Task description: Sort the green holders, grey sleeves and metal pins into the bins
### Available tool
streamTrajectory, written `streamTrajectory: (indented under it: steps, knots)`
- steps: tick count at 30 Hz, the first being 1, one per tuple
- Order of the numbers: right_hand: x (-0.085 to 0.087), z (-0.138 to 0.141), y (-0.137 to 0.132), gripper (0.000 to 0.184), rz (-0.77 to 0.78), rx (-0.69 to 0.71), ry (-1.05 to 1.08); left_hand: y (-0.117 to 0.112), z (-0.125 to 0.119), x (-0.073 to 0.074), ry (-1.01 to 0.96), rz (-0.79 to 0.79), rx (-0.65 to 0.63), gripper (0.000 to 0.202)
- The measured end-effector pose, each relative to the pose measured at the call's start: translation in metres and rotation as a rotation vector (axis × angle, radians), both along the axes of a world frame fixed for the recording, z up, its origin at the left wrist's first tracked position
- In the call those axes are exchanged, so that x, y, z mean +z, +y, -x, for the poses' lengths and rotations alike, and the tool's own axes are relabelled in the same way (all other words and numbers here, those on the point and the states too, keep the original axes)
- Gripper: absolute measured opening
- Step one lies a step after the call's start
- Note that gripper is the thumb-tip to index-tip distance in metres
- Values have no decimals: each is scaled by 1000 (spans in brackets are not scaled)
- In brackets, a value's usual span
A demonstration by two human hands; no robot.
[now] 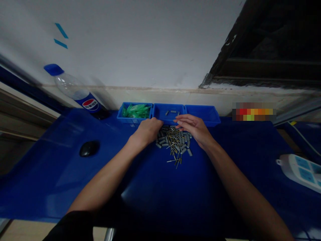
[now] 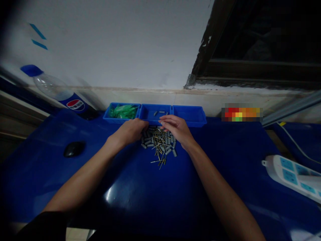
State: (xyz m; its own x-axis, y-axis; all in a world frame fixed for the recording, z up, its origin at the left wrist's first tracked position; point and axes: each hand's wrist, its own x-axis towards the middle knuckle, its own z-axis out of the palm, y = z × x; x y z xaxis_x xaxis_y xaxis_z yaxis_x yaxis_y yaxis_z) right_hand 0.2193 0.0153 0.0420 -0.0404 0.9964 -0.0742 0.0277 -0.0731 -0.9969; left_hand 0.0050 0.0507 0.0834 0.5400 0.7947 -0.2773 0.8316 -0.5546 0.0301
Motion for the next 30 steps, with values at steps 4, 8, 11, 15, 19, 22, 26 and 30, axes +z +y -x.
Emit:
streamTrajectory:
  steps: [4,8,11,15,19,22,26,30]
  knots:
    - [1,1,0,26,3,14,-1,-3,-3,-4,38,-43,28,41]
    - [0,1,0,25,-2,23,12,-6,-4,2,84,-46,16,38]
    - [-2,0,0,25,-2,29,32,-6,-2,9,70,-50,22,33]
    - [-4,-3,1,25,10,44,43,3,3,10,-163,-13,-9,25]
    - [-3,-5,1,22,10,105,6,10,3,4,-628,72,-44,14]
    - [-3,-6,1,22,33,165,34,8,-1,-1,-888,165,-22,10]
    - [-5,-5,-1,25,68,206,120,4,-5,-2,-1011,234,18,9]
    - [-8,-3,-2,21,44,174,100,6,-2,-1,-920,276,-5,11]
